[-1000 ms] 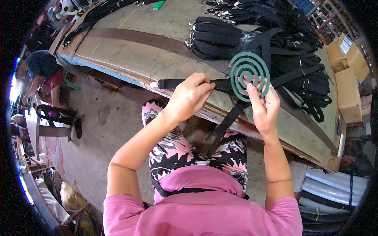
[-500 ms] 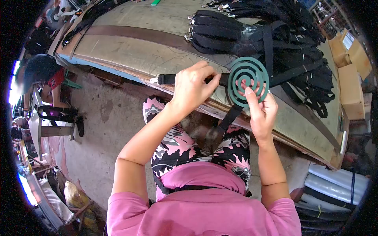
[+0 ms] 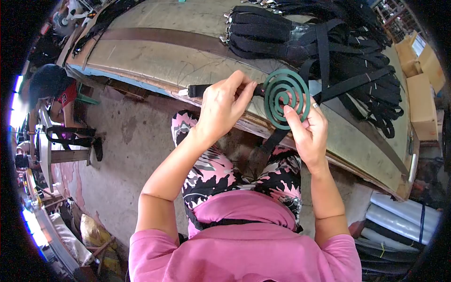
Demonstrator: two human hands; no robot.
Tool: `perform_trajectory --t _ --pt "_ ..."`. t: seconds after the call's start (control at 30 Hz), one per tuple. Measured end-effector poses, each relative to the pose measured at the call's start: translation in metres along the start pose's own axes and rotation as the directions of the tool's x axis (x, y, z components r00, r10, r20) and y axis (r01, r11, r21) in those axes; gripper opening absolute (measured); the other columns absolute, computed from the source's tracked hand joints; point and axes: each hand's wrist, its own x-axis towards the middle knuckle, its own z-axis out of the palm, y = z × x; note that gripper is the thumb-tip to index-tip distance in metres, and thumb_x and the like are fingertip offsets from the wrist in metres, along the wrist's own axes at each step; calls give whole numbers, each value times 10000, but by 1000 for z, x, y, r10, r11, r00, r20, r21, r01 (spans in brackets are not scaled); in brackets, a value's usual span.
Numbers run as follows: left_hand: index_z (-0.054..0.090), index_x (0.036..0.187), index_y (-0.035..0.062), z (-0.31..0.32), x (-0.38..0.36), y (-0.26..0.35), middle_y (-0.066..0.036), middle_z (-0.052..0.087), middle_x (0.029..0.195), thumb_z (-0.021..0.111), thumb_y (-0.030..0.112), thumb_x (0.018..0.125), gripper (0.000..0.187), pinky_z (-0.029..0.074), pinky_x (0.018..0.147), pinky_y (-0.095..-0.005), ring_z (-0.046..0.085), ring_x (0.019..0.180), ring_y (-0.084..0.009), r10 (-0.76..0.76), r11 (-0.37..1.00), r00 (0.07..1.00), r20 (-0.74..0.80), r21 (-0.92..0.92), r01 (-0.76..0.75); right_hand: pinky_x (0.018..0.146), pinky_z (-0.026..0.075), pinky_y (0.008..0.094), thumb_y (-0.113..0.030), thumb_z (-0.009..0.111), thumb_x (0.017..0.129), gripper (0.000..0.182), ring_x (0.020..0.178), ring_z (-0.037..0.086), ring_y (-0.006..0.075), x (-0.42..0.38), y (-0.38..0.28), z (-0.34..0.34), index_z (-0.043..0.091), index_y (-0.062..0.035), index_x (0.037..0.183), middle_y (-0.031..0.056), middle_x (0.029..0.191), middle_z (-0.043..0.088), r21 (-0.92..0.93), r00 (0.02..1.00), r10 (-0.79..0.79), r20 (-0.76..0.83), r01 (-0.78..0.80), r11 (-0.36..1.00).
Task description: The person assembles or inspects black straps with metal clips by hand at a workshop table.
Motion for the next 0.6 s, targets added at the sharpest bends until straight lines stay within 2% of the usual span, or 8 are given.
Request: perform_trajectory --t 0.07,0.27,0.37,0.4,0.47,0.5,0.53,0.6 --pt "617 895 -16 0 0 0 -134 647 712 671 119 919 148 475 578 -297 603 595 -161 0 1000 1000 0 4 0 774 487 331 -4 636 890 126 870 623 218 -1 -1 0 656 49 1003 144 975 662 30 998 68 8 -68 997" --pt "616 889 -19 -1 0 1 -138 647 715 670 120 919 152 474 579 -300 608 598 -162 -17 1000 1000 13 -7 17 769 485 337 3 636 885 124 864 622 235 -1 -1 -1 654 55 996 148 963 656 -9 999 34 28 -34 999" --pt "609 922 -17 -2 1 -1 -128 667 726 650 130 940 154 486 584 -292 628 612 -149 -6 1000 999 38 13 5 737 484 317 -11 631 901 117 834 621 196 -2 6 -1 664 45 998 128 964 657 42 1000 23 15 -24 999" --pt "603 945 -16 0 1 -3 -116 677 731 634 139 955 158 495 584 -288 636 618 -140 -55 997 998 39 -53 57 737 484 317 -11 631 901 117 834 621 196 -2 8 0 664 45 998 128 964 657 42 1000 21 13 -22 999" --pt "597 967 -16 -1 6 -5 -105 686 736 617 148 970 164 504 583 -284 644 623 -131 -102 987 994 44 -118 107 693 473 285 -36 617 931 112 791 601 138 -3 11 0 672 36 997 95 965 658 140 983 172 -71 -161 977" --pt "589 981 -14 -3 12 -4 -97 692 743 596 151 983 166 512 583 -276 656 634 -123 -168 969 982 86 -170 181 729 508 268 -80 590 976 158 848 632 119 -1 10 -1 657 30 1069 78 1016 664 151 981 181 -69 -169 974" --pt "580 996 -13 -4 17 -4 -90 698 749 576 155 995 169 521 582 -268 667 646 -115 -231 942 964 132 -218 256 729 508 268 -80 590 976 158 848 632 119 1 7 1 657 30 1069 78 1016 664 151 981 179 -71 -167 974" --pt "608 991 -23 -6 26 -4 -89 692 746 590 173 987 197 514 546 -254 657 598 -112 -265 920 953 148 -258 296 818 556 300 -114 566 1003 217 957 664 165 5 -1 8 614 36 1152 92 1078 660 438 946 306 -111 -230 869"
